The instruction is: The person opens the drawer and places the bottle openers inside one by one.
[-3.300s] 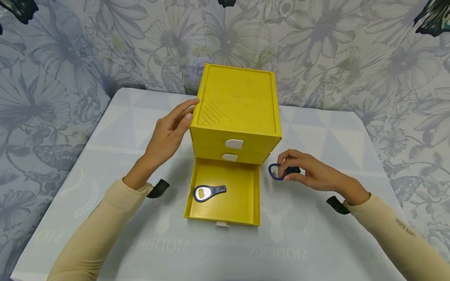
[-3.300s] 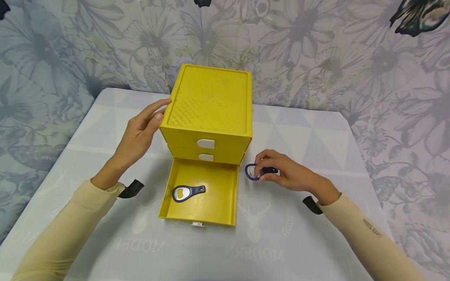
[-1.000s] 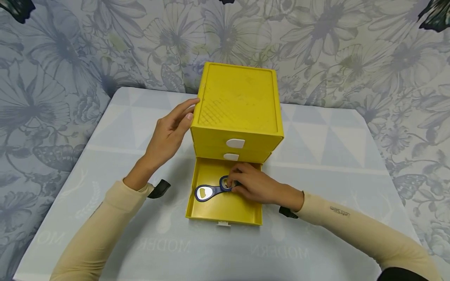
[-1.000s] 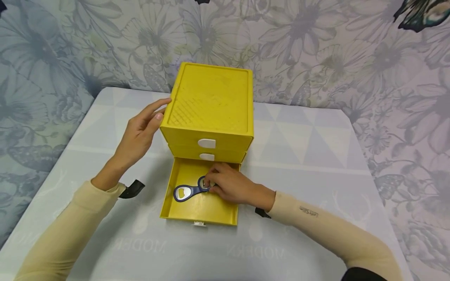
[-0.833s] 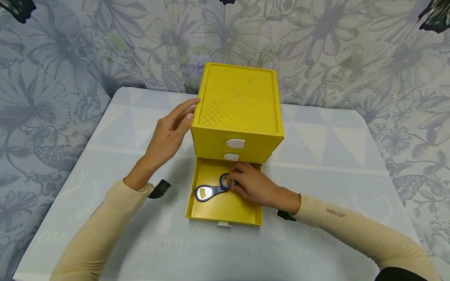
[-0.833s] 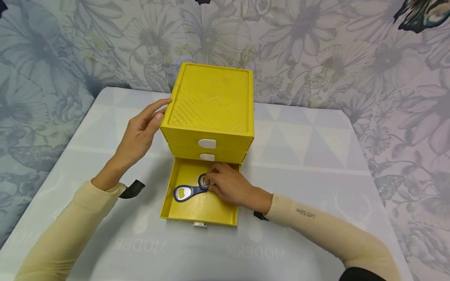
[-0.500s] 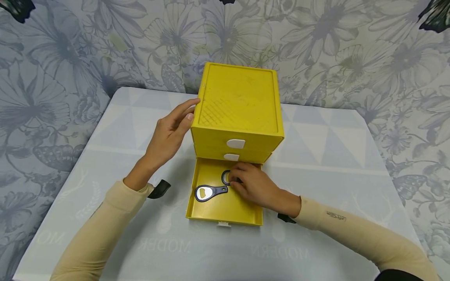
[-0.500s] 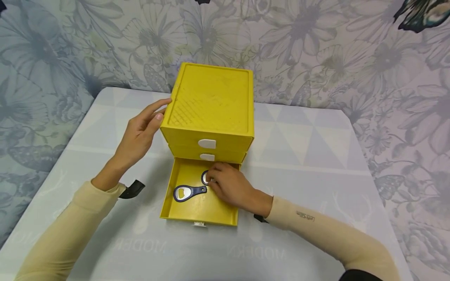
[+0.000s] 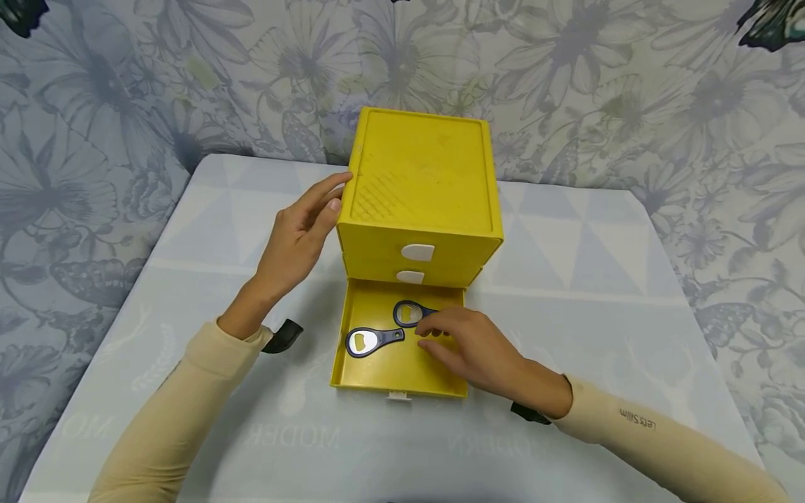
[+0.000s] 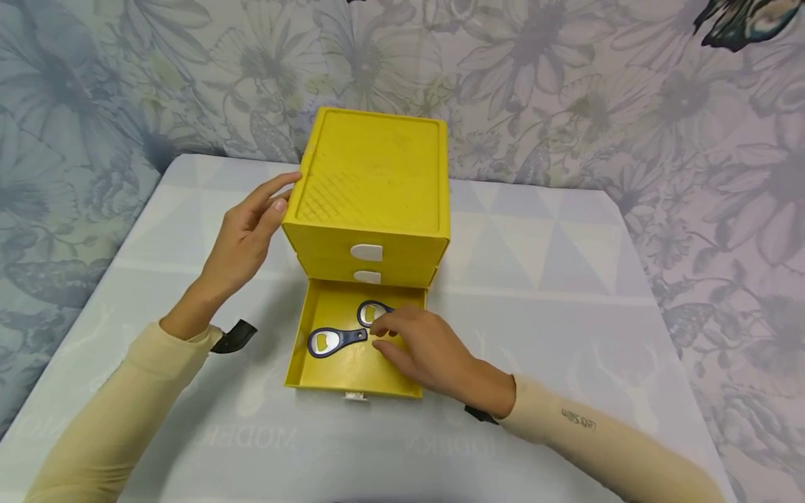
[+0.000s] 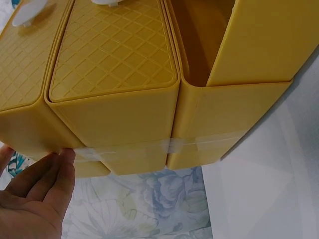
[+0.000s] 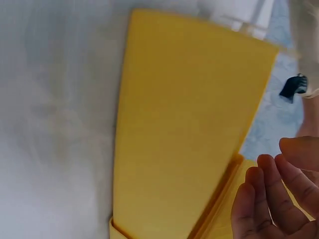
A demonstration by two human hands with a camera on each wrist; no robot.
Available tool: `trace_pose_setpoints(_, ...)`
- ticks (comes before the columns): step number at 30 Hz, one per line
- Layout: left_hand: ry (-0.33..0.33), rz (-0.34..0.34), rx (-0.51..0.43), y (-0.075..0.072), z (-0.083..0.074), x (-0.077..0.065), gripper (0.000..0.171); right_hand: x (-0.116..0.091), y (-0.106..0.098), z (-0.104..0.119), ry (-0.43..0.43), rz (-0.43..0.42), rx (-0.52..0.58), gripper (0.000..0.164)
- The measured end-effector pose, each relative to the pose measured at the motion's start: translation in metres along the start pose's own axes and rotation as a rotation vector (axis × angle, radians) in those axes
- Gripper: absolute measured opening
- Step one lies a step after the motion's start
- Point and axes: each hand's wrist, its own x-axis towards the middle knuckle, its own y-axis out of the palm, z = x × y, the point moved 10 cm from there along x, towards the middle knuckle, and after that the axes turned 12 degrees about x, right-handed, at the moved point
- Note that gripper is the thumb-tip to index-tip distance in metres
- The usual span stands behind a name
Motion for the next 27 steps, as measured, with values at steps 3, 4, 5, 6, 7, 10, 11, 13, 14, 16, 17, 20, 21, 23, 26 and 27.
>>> trace_pose_setpoints(3,0.004,-0.003,-0.006,0.0,0.0,0.0,0.041,-0.011,-0.002,0.007,-0.003,-0.023,0.052,0.011)
trace_pose_setpoints(4,0.006,-0.004,-0.009,0.0,0.0,0.0,0.041,-0.014,-0.002,0.009,-0.004,-0.031,0.07,0.011)
trace_pose_setpoints(5,0.006,-0.004,-0.01,0.0,0.0,0.0,0.041,-0.017,-0.002,0.011,-0.008,-0.038,0.085,0.012)
trace_pose_setpoints(6,0.007,-0.004,-0.009,0.0,0.0,0.0,0.041,-0.021,-0.001,0.013,-0.013,-0.043,0.1,0.013)
trace_pose_setpoints(7,0.008,-0.003,-0.011,0.0,0.0,0.0,0.041,-0.023,-0.001,0.016,-0.022,-0.049,0.113,0.014)
trace_pose_setpoints(10,0.006,-0.005,-0.007,0.0,0.0,0.0,0.041,-0.032,0.002,0.024,-0.054,-0.062,0.129,0.016)
trace_pose_setpoints(11,0.004,-0.005,-0.005,0.0,0.0,0.0,0.041,-0.035,0.003,0.027,-0.065,-0.069,0.124,0.017)
trace_pose_setpoints(13,0.007,-0.011,-0.008,-0.001,0.0,0.0,0.041,-0.04,0.004,0.031,-0.076,-0.083,0.112,0.018)
trace_pose_setpoints(14,0.008,-0.014,-0.007,-0.002,0.0,0.001,0.041,-0.042,0.004,0.032,-0.076,-0.089,0.103,0.018)
trace_pose_setpoints(16,0.008,-0.015,-0.011,-0.002,0.0,0.001,0.041,-0.045,0.004,0.033,-0.069,-0.103,0.088,0.018)
trace_pose_setpoints(17,0.008,-0.016,-0.014,-0.002,0.0,0.001,0.041,-0.047,0.004,0.035,-0.071,-0.11,0.084,0.019)
trace_pose_setpoints(20,0.003,-0.014,-0.013,-0.002,0.0,0.001,0.041,-0.053,0.007,0.041,-0.081,-0.12,0.086,0.018)
trace_pose_setpoints(21,-0.001,-0.012,-0.011,-0.001,0.0,0.002,0.041,-0.055,0.009,0.043,-0.082,-0.12,0.094,0.017)
trace_pose_setpoints(23,-0.006,-0.007,-0.008,-0.001,0.0,0.002,0.041,-0.059,0.013,0.044,-0.073,-0.113,0.111,0.014)
trace_pose_setpoints(26,-0.017,-0.001,-0.002,0.0,0.0,0.002,0.041,-0.063,0.023,0.04,-0.007,-0.076,0.141,0.01)
trace_pose_setpoints(27,-0.018,0.0,-0.003,0.0,0.0,0.002,0.041,-0.064,0.026,0.038,0.014,-0.064,0.147,0.009)
